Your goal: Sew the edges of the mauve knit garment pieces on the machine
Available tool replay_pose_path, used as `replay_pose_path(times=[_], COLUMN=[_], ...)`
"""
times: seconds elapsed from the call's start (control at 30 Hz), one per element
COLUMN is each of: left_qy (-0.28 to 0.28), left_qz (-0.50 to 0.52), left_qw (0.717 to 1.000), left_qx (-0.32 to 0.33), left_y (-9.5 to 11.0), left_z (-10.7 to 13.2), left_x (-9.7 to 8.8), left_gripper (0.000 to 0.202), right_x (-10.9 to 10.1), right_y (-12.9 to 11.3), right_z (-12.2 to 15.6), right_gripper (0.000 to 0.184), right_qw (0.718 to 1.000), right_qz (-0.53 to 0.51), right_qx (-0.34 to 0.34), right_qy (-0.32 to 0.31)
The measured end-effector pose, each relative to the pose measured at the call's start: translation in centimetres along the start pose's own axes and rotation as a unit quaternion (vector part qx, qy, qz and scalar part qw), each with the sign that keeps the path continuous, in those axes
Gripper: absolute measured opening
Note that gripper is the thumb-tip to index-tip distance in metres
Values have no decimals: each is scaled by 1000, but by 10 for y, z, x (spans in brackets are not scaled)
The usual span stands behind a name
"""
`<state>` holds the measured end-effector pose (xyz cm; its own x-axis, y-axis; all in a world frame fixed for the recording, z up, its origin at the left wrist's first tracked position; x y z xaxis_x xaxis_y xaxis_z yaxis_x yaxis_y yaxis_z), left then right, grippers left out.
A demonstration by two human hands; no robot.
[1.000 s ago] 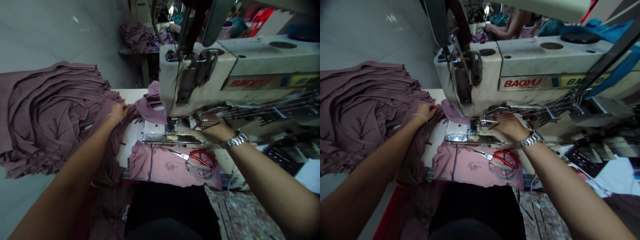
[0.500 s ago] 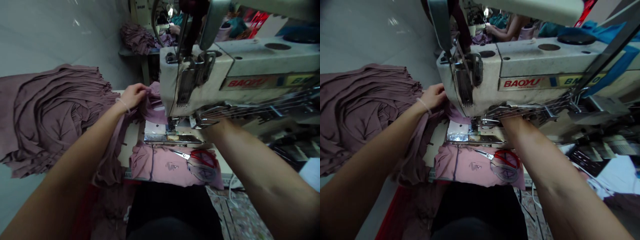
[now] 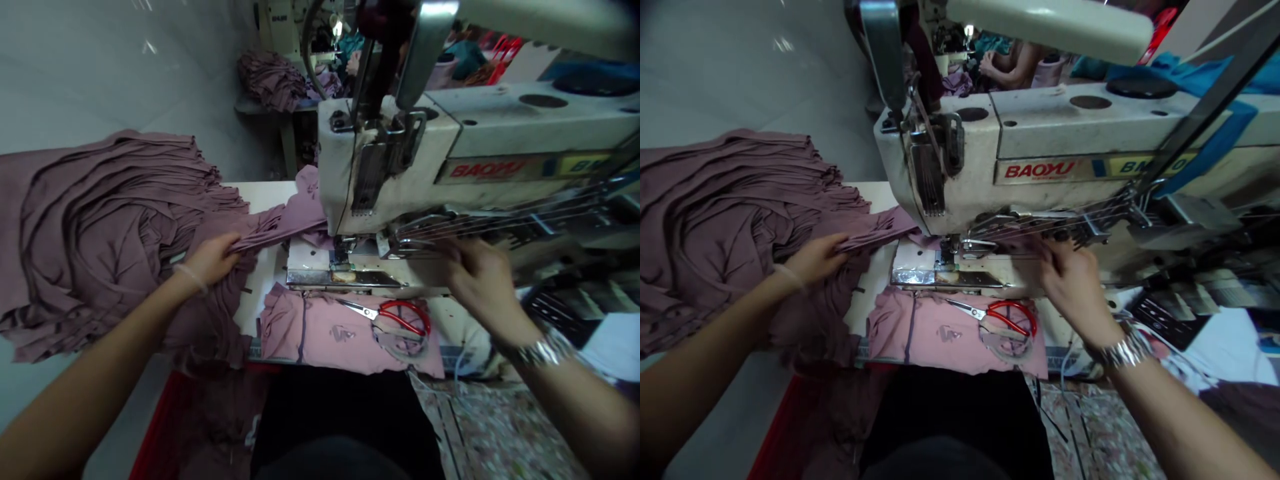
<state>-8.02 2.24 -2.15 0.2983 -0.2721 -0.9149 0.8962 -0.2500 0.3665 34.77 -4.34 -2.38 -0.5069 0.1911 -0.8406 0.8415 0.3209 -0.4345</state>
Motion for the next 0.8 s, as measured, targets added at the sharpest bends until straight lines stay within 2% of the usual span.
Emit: replay_pose_path(times=[0.07,0.13,0.23,0.3,0.37,0.43,0.5,0.53,0.6,0.73,0.8], left_qy=[-18,-21,14,31,38,45,48,55,77,115,123], left_qz=[111,186,177,120,59,17,1,-2,3,46,68], left_qw=[994,982,983,991,995,996,995,994,995,991,989], left_qx=[-16,-32,-40,-54,-70,-78,-87,-90,-62,47,42], left_y=[6,22,48,56,55,46,34,28,20,27,37], left_z=[21,32,34,32,31,35,40,43,46,46,46], left_x=[0,-3,-8,-9,-10,-11,-10,-10,-9,-8,-10], left_gripper=[42,50,36,30,26,24,23,23,24,22,21], right_x=[-6,-5,6,12,13,10,9,9,15,35,43], right_y=[-9,-19,-29,-30,-28,-25,-20,-17,-10,-15,-22], right_z=[28,50,63,63,61,60,62,64,67,71,71], right_gripper=[33,40,50,44,33,26,22,22,30,56,57], right_qw=[999,996,992,989,988,992,992,987,955,839,801], right_qz=[-21,-52,-103,-138,-135,-95,-96,-134,-264,-505,-557], right_qx=[-31,-46,-7,41,71,71,70,84,132,204,218], right_qy=[-22,-47,-66,-43,-2,34,38,31,8,5,28])
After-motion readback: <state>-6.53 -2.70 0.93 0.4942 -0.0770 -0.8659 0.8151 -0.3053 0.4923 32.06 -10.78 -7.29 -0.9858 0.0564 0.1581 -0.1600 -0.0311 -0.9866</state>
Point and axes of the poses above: each hand's wrist, its own z-axis away from the middle knuckle, its own x-axis out of the palm, y = z × x, the point moved 3 cm from there along -z, towards the middle knuckle, and after that the axes turned 12 degrees about -y, right-handed, at the moved point
